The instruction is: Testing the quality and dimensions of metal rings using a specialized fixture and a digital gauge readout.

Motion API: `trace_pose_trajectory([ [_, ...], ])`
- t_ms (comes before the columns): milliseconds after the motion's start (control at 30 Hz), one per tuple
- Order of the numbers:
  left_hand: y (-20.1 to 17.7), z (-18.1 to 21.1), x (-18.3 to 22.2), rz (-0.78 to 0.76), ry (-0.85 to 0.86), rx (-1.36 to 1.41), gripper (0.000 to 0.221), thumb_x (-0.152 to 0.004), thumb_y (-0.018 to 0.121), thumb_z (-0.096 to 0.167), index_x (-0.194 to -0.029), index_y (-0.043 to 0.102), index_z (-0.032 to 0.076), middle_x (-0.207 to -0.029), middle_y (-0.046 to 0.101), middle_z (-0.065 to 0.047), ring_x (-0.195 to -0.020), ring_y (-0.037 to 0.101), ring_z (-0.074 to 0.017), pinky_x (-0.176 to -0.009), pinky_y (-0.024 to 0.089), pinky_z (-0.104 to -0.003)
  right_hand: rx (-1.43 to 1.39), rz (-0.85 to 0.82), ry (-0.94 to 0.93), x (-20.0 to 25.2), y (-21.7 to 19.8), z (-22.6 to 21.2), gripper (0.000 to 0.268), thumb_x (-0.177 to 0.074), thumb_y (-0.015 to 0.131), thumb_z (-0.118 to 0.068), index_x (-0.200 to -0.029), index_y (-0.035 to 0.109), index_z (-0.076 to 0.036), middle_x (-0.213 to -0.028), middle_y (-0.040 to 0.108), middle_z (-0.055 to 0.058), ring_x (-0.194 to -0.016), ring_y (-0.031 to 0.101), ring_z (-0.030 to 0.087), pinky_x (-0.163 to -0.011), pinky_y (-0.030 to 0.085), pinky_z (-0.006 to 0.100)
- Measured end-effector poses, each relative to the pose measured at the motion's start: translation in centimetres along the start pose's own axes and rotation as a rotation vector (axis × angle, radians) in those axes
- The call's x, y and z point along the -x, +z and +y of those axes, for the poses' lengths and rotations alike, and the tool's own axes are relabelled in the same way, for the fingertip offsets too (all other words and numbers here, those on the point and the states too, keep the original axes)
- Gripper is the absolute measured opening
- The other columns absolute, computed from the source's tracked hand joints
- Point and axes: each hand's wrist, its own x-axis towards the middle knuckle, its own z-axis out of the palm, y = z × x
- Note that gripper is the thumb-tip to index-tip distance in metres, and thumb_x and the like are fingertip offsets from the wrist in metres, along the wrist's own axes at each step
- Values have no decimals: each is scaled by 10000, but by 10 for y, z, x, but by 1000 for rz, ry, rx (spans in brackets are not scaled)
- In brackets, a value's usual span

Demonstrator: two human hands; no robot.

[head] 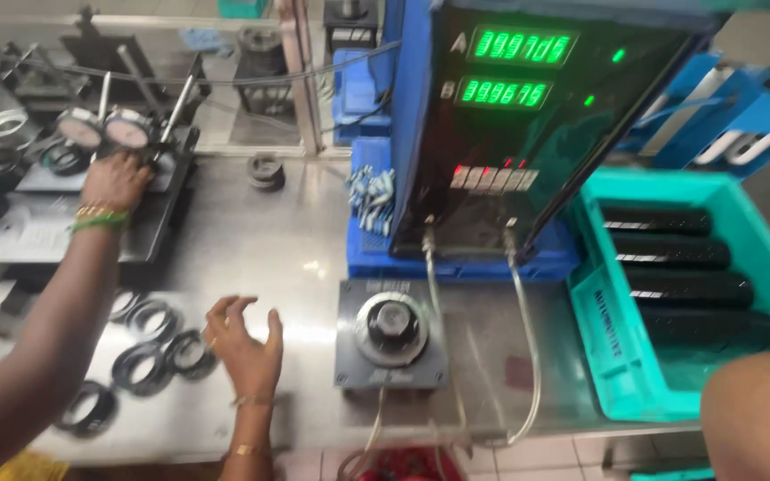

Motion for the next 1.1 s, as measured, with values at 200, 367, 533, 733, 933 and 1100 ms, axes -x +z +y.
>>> trace_pose_trajectory([
  [200,11,40,2,-15,109,208,400,-877,778,259,-1179,616,51,-1275,584,-129,-1238,525,-344,-1088,357,-504,-788,-525,165,107,49,413,305,-993,553,-420,-1070,737,-189,-943,663,-4,-870,625,130,-794,527,248],
  [367,20,109,22,-371,146,341,634,-758,812,509,-1206,617,106,-1288,593,-119,-1151,556,-322,-1025,395,-482,-1285,-725,471,116,319,428,431,-1060,462,-466,-1058,733,-131,-782,727,47,-681,667,171,-615,541,302],
  [533,15,132,10,-505,330,140,899,-619,815,714,-1263,617,120,-1302,567,-156,-1219,495,-379,-1032,308,-561,-1322,-958,870,262,623,402,597,-1077,480,-499,-1094,721,47,-853,767,237,-694,690,303,-566,476,443],
  [733,14,131,-9,-652,491,167,972,-486,859,715,-1252,647,155,-1294,590,-90,-1256,499,-345,-1061,283,-572,-1330,-1132,598,267,595,318,667,-966,515,-557,-1201,862,-38,-1147,801,137,-1094,742,238,-1000,511,382],
  [933,0,102,-22,-638,531,198,952,-478,906,643,-1246,654,141,-1276,606,-90,-1243,520,-342,-1063,343,-515,-1205,-918,568,221,503,319,513,-829,764,-359,-1246,770,-61,-1168,797,190,-1129,760,306,-1020,565,396],
  [1100,9,137,4,-632,505,225,907,-543,921,586,-1261,624,117,-1236,603,-121,-1181,517,-374,-1015,397,-504,-1331,-223,401,181,419,329,499,-921,594,-292,-1353,644,-49,-1284,692,186,-1185,666,353,-1013,508,422],
])
